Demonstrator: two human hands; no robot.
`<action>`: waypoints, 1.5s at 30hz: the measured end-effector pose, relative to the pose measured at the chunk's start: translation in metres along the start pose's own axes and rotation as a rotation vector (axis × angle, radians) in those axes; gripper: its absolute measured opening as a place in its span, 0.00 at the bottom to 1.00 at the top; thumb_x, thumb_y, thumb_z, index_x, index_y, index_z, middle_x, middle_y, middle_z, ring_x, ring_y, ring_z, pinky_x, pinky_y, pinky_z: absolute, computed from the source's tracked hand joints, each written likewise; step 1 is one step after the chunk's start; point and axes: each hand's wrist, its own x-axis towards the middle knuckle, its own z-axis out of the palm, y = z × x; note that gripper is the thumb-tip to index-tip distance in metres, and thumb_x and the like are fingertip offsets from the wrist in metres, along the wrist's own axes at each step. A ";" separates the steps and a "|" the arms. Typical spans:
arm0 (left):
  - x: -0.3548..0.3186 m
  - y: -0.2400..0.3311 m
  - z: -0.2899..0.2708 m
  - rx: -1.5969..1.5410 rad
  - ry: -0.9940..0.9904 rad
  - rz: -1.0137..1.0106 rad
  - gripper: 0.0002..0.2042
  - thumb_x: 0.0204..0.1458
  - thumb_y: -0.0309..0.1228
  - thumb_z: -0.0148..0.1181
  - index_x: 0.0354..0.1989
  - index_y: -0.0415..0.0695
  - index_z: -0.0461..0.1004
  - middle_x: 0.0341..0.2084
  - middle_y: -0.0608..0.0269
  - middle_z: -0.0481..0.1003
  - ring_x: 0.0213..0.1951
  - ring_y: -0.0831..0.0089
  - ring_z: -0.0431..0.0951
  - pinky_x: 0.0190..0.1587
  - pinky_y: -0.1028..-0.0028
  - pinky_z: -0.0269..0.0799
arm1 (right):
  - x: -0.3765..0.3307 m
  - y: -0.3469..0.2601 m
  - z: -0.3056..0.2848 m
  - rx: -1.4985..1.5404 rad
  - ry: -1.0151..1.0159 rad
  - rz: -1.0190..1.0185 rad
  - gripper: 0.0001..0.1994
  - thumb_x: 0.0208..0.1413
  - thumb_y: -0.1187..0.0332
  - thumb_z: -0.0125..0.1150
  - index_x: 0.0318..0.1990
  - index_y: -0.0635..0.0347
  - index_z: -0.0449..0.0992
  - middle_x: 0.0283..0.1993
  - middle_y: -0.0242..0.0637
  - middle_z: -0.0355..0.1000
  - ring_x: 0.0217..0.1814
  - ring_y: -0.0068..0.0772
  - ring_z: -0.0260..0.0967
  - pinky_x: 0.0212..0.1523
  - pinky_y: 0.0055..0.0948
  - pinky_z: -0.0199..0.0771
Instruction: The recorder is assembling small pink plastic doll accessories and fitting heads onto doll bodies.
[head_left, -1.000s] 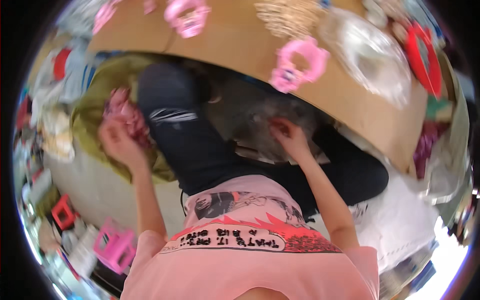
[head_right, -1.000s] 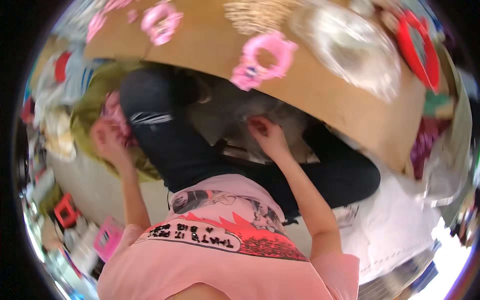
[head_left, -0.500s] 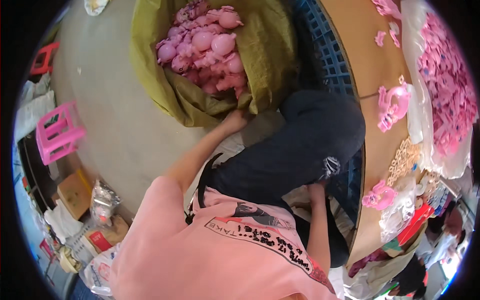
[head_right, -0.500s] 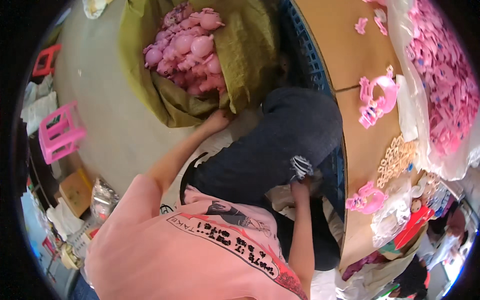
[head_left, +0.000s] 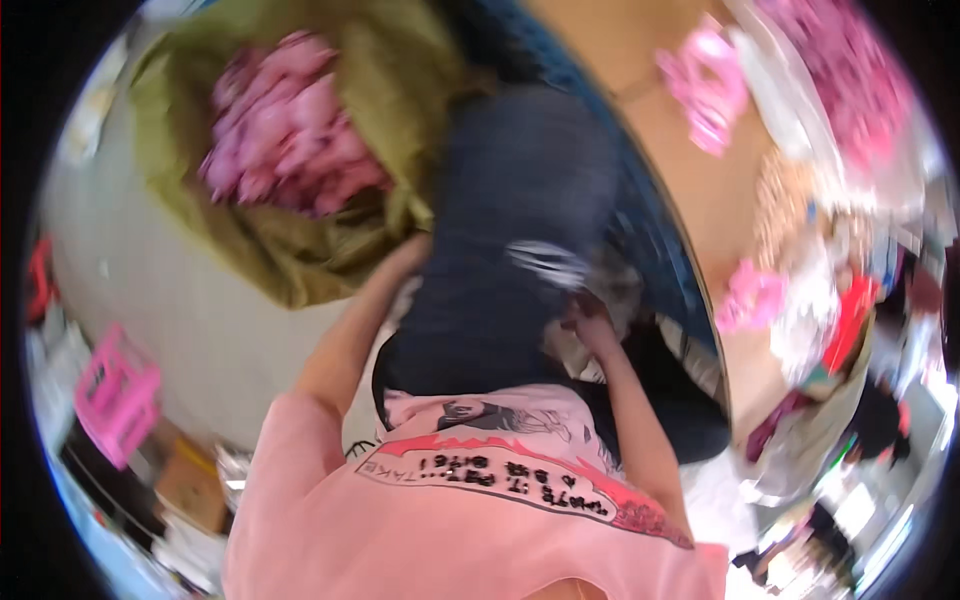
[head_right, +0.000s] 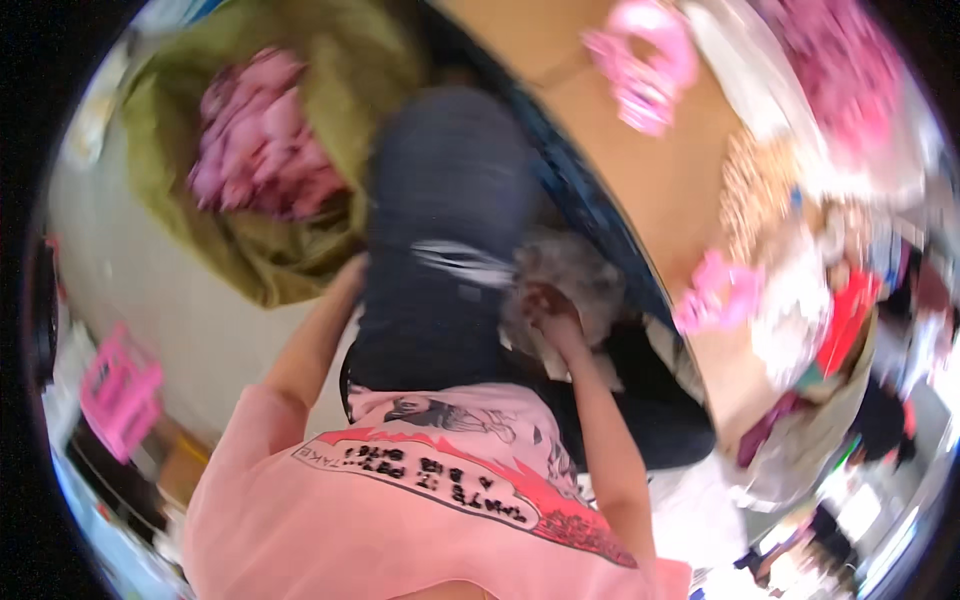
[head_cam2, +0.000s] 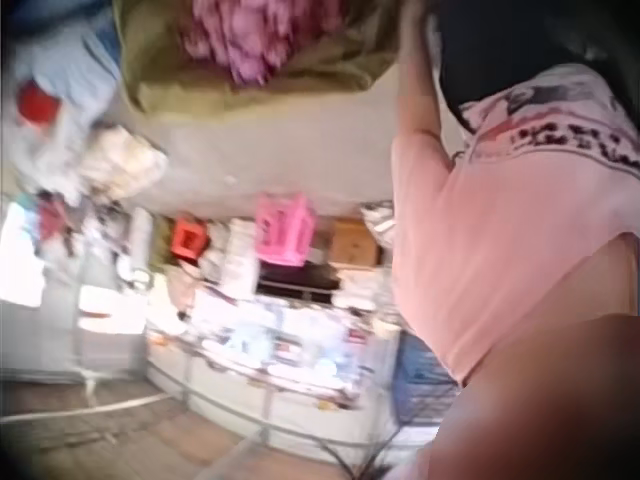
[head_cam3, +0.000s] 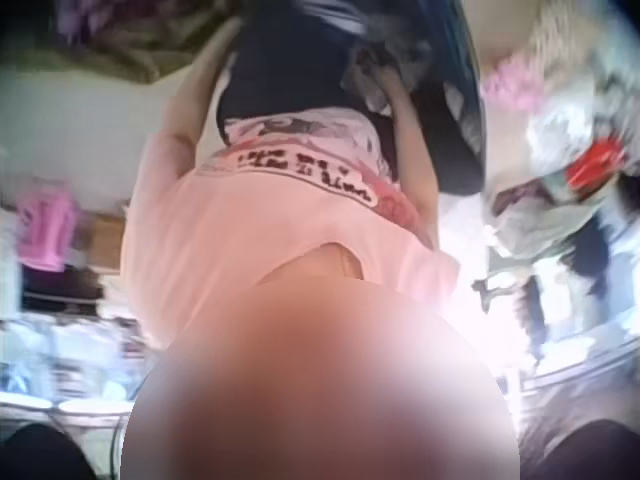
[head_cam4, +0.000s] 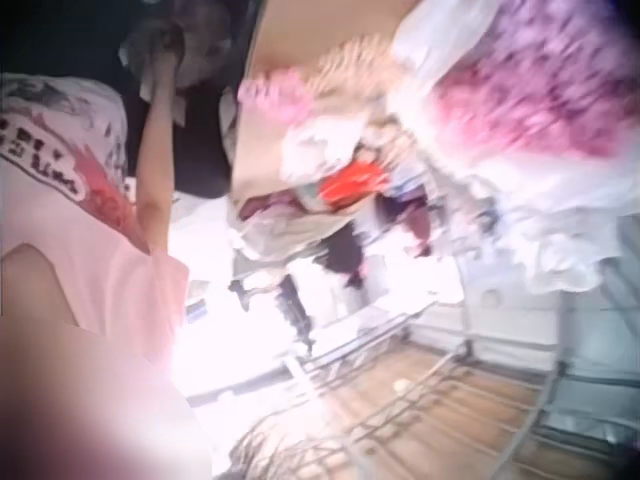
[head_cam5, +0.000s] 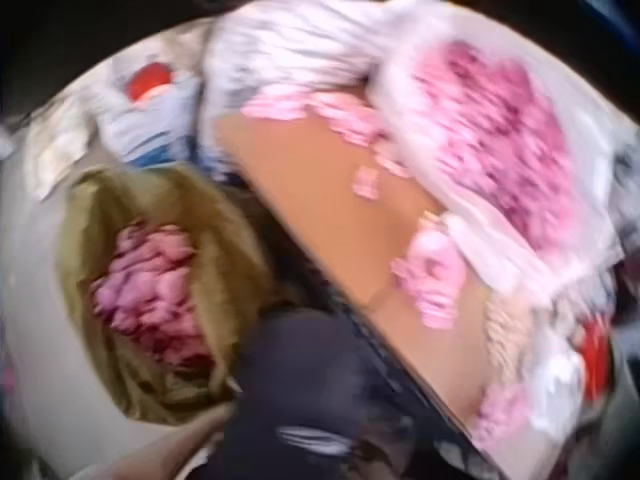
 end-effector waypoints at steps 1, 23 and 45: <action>0.001 -0.002 0.000 0.010 -0.046 -0.027 0.12 0.53 0.33 0.55 0.40 0.40 0.77 0.33 0.63 0.79 0.34 0.70 0.75 0.40 0.66 0.72 | 0.009 -0.027 -0.004 0.409 -0.112 0.155 0.19 0.57 0.66 0.57 0.56 0.58 0.71 0.46 0.34 0.74 0.44 0.29 0.73 0.41 0.30 0.73; -0.198 0.026 -0.106 0.297 0.162 -0.566 0.11 0.55 0.32 0.53 0.41 0.39 0.76 0.32 0.65 0.78 0.31 0.74 0.74 0.35 0.71 0.70 | 0.097 0.012 0.024 -0.019 -0.071 -0.387 0.14 0.51 0.67 0.61 0.45 0.60 0.74 0.35 0.41 0.75 0.37 0.38 0.74 0.40 0.35 0.73; -0.051 -0.083 -0.104 0.060 0.072 -0.484 0.11 0.57 0.31 0.51 0.42 0.38 0.75 0.30 0.67 0.77 0.29 0.78 0.72 0.30 0.76 0.68 | -0.032 -0.002 0.007 -0.063 0.263 -0.187 0.15 0.54 0.62 0.57 0.48 0.55 0.75 0.47 0.44 0.74 0.48 0.45 0.73 0.50 0.39 0.72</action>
